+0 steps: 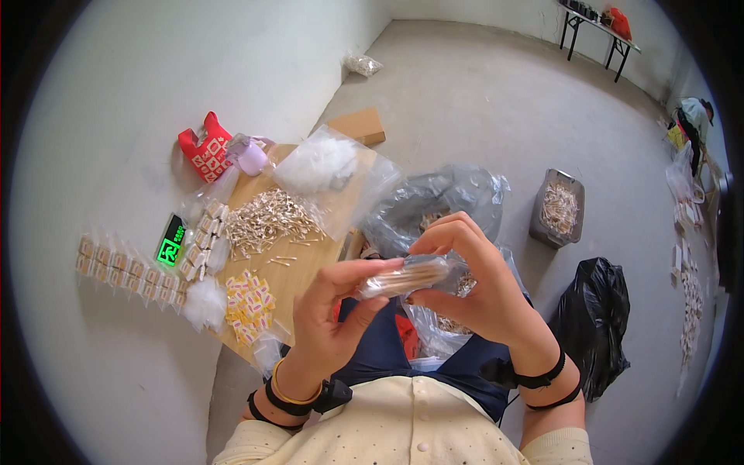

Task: The person sits on the floor and packs cotton swabs into small plastic bags. They pick up a bundle of swabs, place them into a clear plastic wrapper, and seal the package. The person repeats this process, handling the swabs and wrappers by hand.

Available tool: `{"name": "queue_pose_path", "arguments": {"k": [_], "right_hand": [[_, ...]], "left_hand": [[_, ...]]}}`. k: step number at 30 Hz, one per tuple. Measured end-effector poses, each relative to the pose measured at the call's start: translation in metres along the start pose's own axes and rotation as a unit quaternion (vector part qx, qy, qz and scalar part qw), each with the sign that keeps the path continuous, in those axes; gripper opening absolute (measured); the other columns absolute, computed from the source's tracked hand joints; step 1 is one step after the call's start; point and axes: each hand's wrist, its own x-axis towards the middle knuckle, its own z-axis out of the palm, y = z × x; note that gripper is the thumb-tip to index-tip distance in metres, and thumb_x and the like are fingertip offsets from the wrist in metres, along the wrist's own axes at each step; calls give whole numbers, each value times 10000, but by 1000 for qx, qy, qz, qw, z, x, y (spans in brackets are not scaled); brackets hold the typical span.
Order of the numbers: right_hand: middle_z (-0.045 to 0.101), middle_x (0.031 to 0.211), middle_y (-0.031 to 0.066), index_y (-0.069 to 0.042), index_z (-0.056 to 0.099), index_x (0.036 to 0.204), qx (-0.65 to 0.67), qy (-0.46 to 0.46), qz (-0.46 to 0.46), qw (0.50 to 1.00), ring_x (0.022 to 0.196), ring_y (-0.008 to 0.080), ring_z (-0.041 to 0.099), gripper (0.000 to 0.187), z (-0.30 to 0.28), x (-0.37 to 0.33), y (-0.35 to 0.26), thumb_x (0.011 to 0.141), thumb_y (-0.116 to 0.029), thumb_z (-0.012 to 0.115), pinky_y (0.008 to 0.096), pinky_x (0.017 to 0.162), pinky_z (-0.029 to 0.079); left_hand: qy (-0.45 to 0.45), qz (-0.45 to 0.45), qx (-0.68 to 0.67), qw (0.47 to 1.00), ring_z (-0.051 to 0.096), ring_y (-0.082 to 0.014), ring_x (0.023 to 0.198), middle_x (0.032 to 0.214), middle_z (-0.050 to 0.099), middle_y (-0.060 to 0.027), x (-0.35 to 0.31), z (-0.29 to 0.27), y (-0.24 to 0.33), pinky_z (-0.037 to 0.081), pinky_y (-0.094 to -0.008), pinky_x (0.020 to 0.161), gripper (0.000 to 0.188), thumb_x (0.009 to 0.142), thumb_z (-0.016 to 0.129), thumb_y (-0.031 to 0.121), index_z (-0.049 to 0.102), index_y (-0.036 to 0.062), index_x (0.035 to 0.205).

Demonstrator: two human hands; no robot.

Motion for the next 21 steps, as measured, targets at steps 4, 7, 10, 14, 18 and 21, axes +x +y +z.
{"name": "queue_pose_path", "arguments": {"k": [4, 7, 10, 14, 18, 21], "right_hand": [[631, 915, 43, -28, 624, 1053, 98, 31, 80, 991, 859, 164, 584, 282, 7, -10, 8, 816, -76, 770, 296, 799, 470], [626, 887, 48, -14, 635, 1012, 138, 74, 86, 984, 786, 132, 577, 190, 22, -10, 17, 870, -93, 734, 266, 750, 472], [611, 870, 55, -1, 634, 986, 164, 110, 85, 977, 756, 125, 574, 131, 42, -9, 20, 904, -84, 694, 253, 721, 471], [587, 836, 82, 2, 580, 943, 68, 144, 46, 986, 711, 167, 559, 44, 61, -1, 19, 939, -32, 609, 281, 676, 458], [568, 822, 106, -10, 528, 908, -69, 142, 6, 987, 679, 220, 527, 79, 72, 13, 15, 965, -49, 565, 310, 641, 434], [550, 796, 111, -10, 514, 913, -49, 119, 43, 991, 658, 229, 494, 110, 86, 22, 12, 988, -86, 541, 315, 629, 426]], "left_hand": [[43, -64, -162, 984, 643, -205, 1081, 1205, 645, -176, 1, -3, -5, 555, -313, 891, 397, 930, 671, 57, 495, -32, 1274], [49, -123, -233, 963, 636, -186, 1069, 1163, 646, -140, -3, -7, -9, 550, -311, 901, 388, 921, 689, 68, 508, -26, 1252], [57, -139, -258, 954, 637, -157, 1037, 1107, 649, -103, -6, -2, -15, 536, -294, 909, 384, 902, 716, 68, 529, -18, 1225], [89, -136, -258, 952, 634, -130, 1019, 1090, 644, -78, -11, -3, -27, 523, -273, 903, 374, 875, 748, 62, 552, -11, 1185], [101, -127, -255, 953, 634, -123, 1015, 1092, 643, -71, -22, -12, -38, 525, -270, 899, 373, 861, 756, 34, 550, -11, 1169], [111, -136, -269, 947, 634, -120, 1014, 1084, 644, -73, -27, -22, -39, 533, -263, 885, 402, 854, 754, 13, 532, -7, 1189]]}}
